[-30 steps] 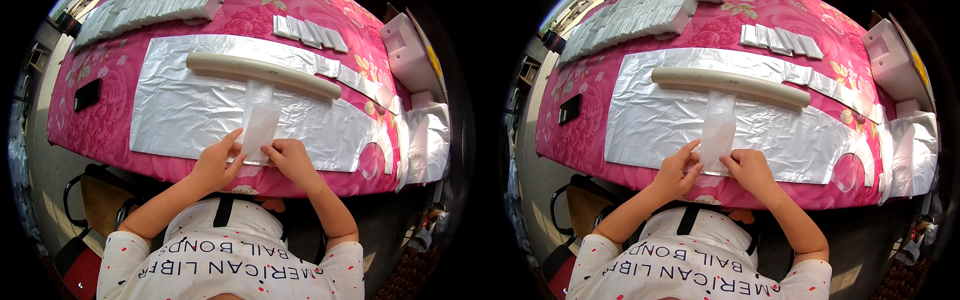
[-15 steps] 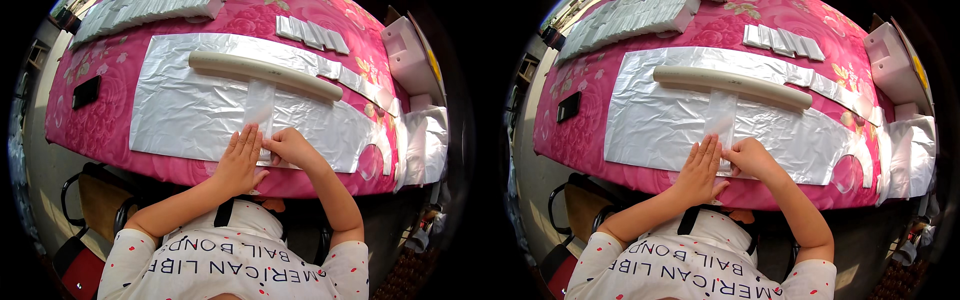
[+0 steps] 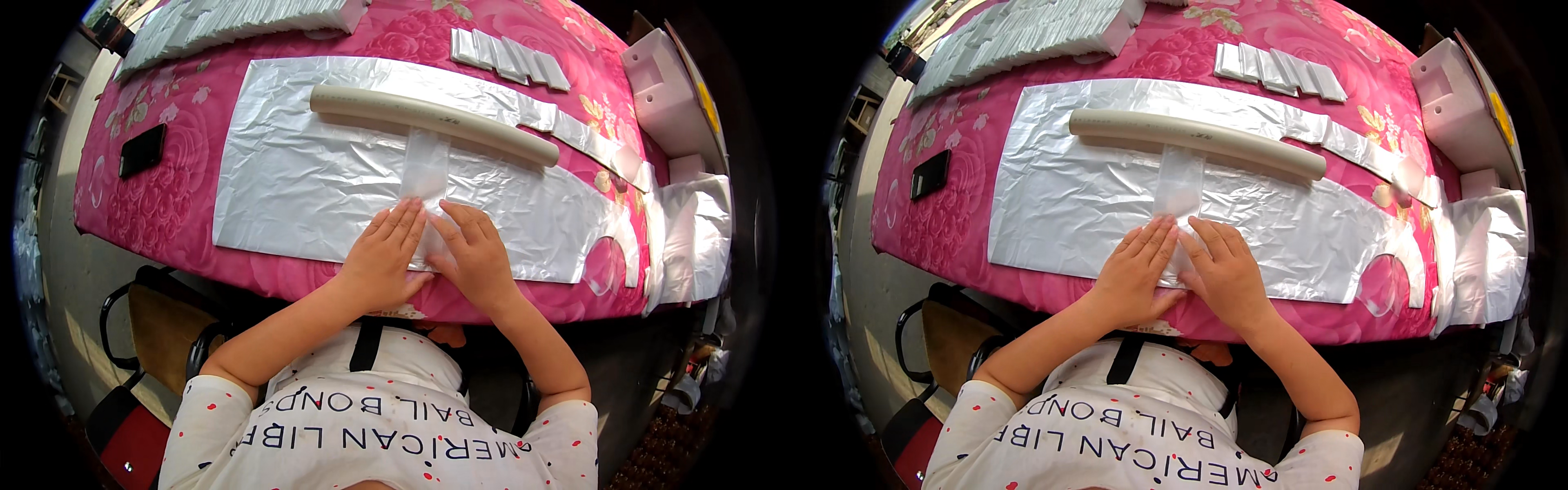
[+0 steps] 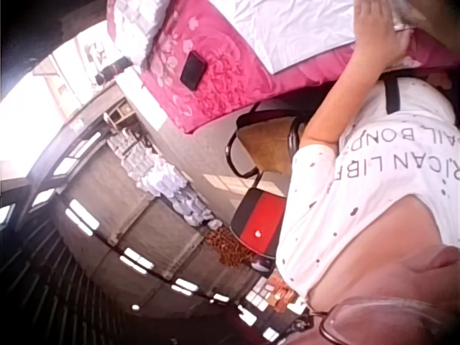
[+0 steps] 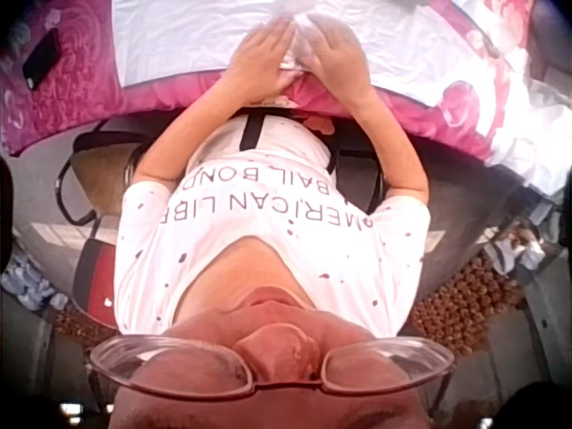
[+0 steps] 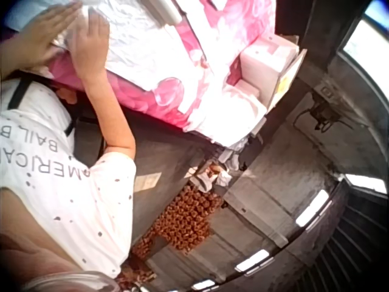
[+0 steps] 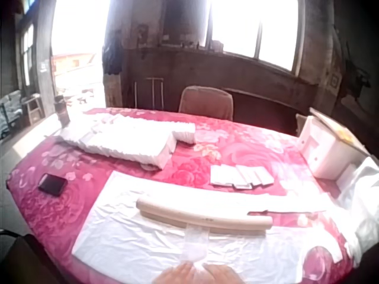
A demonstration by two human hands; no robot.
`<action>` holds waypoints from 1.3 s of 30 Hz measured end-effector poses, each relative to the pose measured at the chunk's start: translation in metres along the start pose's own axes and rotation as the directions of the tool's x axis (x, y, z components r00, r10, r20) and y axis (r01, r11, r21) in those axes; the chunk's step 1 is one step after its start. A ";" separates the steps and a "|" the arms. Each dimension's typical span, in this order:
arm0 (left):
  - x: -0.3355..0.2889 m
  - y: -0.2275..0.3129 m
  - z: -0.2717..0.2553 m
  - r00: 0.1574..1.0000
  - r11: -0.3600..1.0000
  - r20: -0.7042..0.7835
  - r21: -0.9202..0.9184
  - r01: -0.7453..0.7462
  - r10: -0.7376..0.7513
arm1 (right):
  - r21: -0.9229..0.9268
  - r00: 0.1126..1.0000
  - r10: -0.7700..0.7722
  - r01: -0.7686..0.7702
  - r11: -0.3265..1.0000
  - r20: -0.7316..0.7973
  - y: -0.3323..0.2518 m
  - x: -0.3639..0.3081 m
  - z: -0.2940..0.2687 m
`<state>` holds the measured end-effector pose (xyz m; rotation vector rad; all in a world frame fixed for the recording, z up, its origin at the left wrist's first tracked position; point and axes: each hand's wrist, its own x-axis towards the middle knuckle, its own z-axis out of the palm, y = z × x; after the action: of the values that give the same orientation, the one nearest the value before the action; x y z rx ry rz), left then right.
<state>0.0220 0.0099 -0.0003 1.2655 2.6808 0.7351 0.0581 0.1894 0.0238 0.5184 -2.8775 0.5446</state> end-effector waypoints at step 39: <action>-0.001 -0.034 -0.033 0.924 0.926 0.054 -0.029 -0.377 0.378 | 0.298 0.993 -0.077 0.046 0.953 0.092 0.037 0.030 0.002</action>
<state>-0.0104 -0.0214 0.0133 1.7968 2.4011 0.7419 0.0164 0.2119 0.0170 0.6967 -2.8770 0.9740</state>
